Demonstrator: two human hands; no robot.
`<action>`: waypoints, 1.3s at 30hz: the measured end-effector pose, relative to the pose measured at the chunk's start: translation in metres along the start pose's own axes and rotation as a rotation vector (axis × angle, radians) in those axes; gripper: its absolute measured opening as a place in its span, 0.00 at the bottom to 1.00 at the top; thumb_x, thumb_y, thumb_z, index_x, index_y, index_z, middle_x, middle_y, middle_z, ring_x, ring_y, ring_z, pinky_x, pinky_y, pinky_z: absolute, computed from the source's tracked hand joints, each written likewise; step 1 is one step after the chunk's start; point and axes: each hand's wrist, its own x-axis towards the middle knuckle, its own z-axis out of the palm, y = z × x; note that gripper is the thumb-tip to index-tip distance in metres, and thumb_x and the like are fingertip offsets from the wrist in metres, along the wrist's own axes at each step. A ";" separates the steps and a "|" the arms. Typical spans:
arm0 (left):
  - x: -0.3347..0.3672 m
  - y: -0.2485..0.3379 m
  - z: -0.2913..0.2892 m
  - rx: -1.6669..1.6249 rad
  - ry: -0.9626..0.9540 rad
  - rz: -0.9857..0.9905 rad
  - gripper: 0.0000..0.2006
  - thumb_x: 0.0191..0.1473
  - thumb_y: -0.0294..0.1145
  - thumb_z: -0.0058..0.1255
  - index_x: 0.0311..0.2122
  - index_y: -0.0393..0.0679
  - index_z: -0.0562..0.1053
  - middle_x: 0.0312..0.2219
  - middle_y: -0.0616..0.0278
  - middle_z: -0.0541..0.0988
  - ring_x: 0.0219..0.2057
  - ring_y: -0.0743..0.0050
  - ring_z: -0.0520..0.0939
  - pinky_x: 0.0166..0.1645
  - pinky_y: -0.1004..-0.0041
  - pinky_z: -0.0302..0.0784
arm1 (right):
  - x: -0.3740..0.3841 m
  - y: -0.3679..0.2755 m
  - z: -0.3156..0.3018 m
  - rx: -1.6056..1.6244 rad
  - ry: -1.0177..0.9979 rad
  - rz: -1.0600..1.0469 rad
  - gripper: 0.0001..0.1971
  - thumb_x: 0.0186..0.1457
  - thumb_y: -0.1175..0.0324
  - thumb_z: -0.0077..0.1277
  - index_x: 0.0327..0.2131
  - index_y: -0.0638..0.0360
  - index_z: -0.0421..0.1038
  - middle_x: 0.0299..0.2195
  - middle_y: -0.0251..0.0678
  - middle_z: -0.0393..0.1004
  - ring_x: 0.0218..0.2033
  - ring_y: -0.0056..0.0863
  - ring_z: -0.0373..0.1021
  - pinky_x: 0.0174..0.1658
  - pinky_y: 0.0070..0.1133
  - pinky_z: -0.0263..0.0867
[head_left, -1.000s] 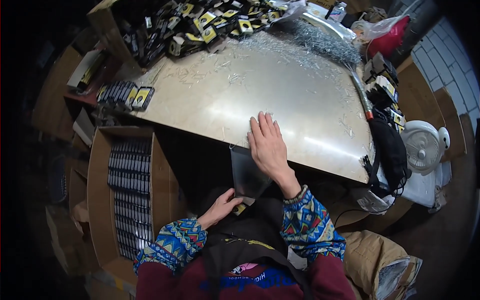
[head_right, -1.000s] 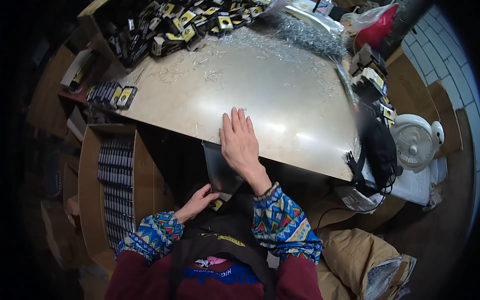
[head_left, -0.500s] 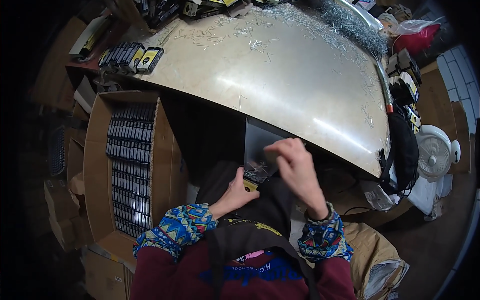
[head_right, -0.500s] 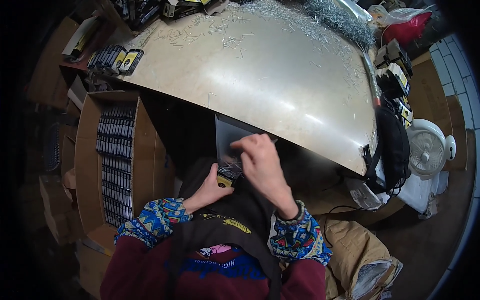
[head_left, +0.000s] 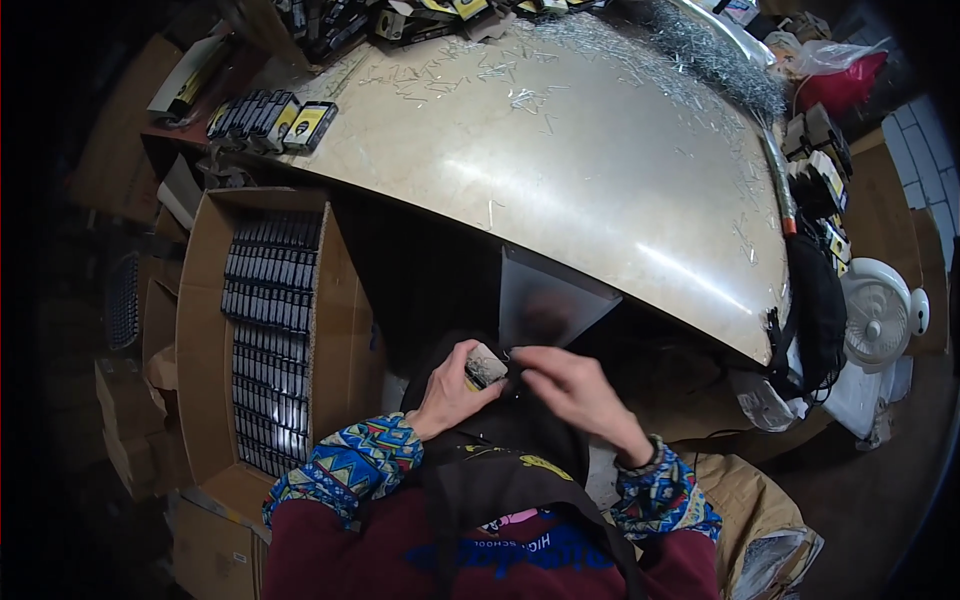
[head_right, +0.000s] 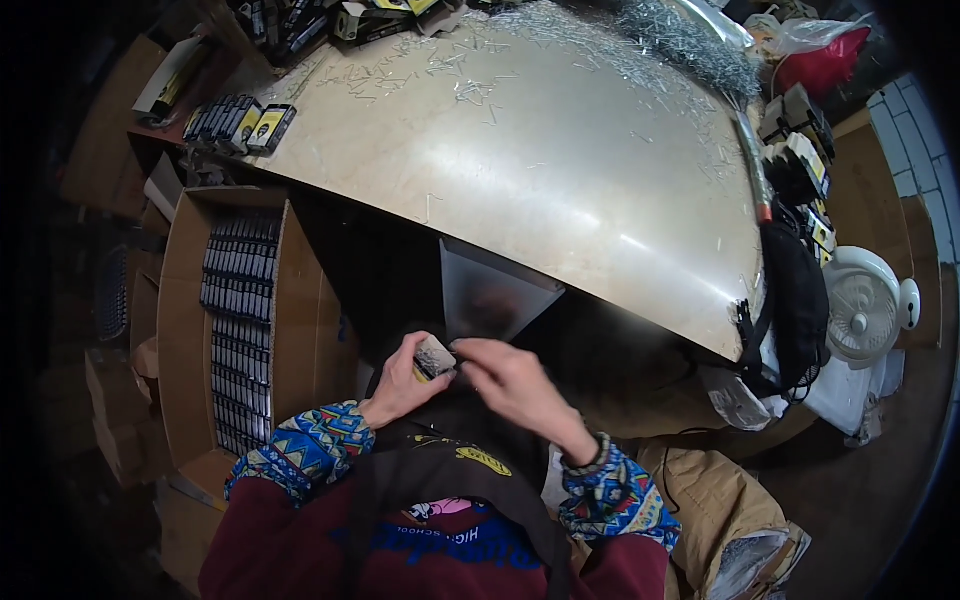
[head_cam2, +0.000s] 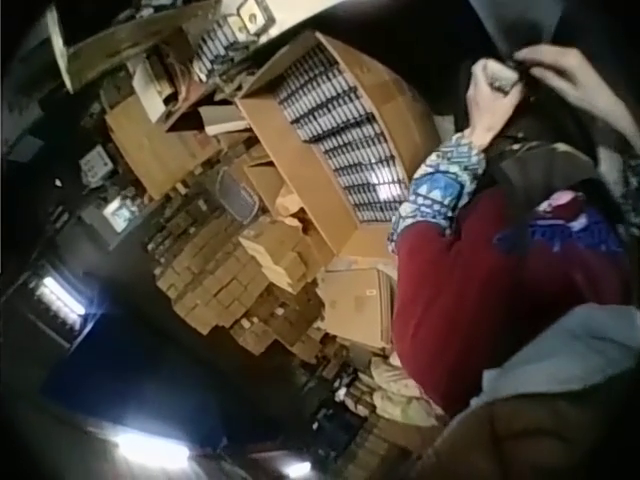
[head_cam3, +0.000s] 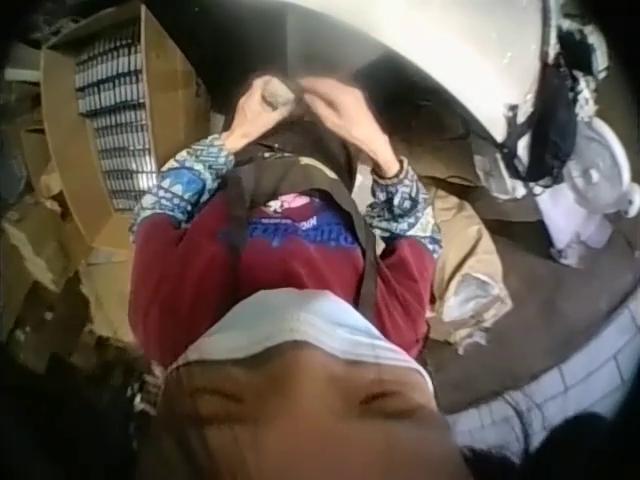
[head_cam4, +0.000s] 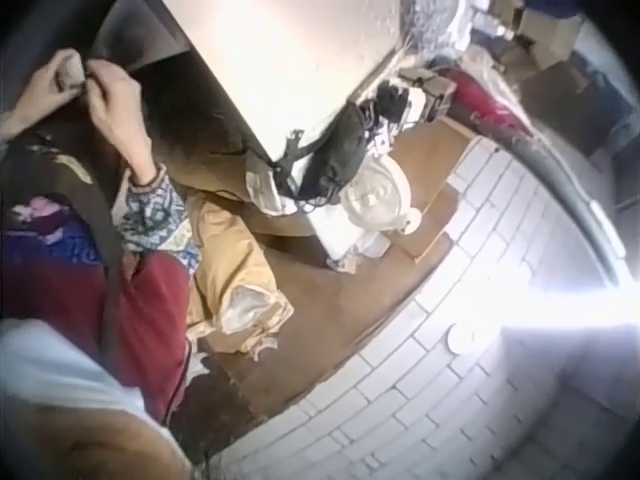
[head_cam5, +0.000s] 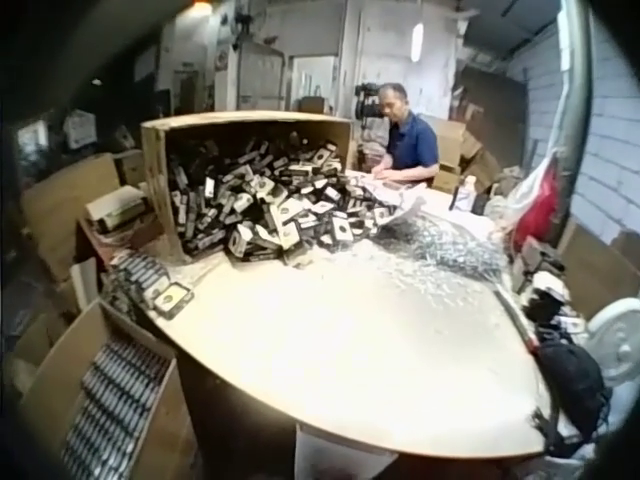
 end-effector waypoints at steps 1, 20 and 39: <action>0.000 0.004 -0.005 0.001 0.007 0.003 0.31 0.46 0.39 0.63 0.52 0.40 0.63 0.39 0.47 0.76 0.40 0.47 0.79 0.44 0.62 0.76 | 0.000 -0.004 -0.008 0.027 0.040 0.083 0.13 0.58 0.72 0.51 0.46 0.65 0.73 0.39 0.43 0.78 0.36 0.28 0.76 0.39 0.20 0.71; 0.065 0.100 -0.015 0.063 0.083 0.393 0.44 0.36 0.26 0.64 0.61 0.37 0.56 0.46 0.46 0.72 0.47 0.48 0.75 0.52 0.64 0.72 | 0.032 -0.027 -0.052 -0.055 0.393 0.100 0.07 0.57 0.75 0.52 0.38 0.68 0.76 0.22 0.35 0.77 0.23 0.15 0.70 0.27 0.16 0.66; 0.067 0.109 -0.014 0.043 0.220 0.499 0.35 0.38 0.28 0.65 0.54 0.38 0.62 0.41 0.48 0.74 0.41 0.46 0.78 0.45 0.62 0.76 | 0.046 -0.028 -0.039 0.014 0.488 -0.127 0.15 0.50 0.75 0.58 0.44 0.63 0.73 0.52 0.43 0.71 0.50 0.33 0.69 0.50 0.23 0.66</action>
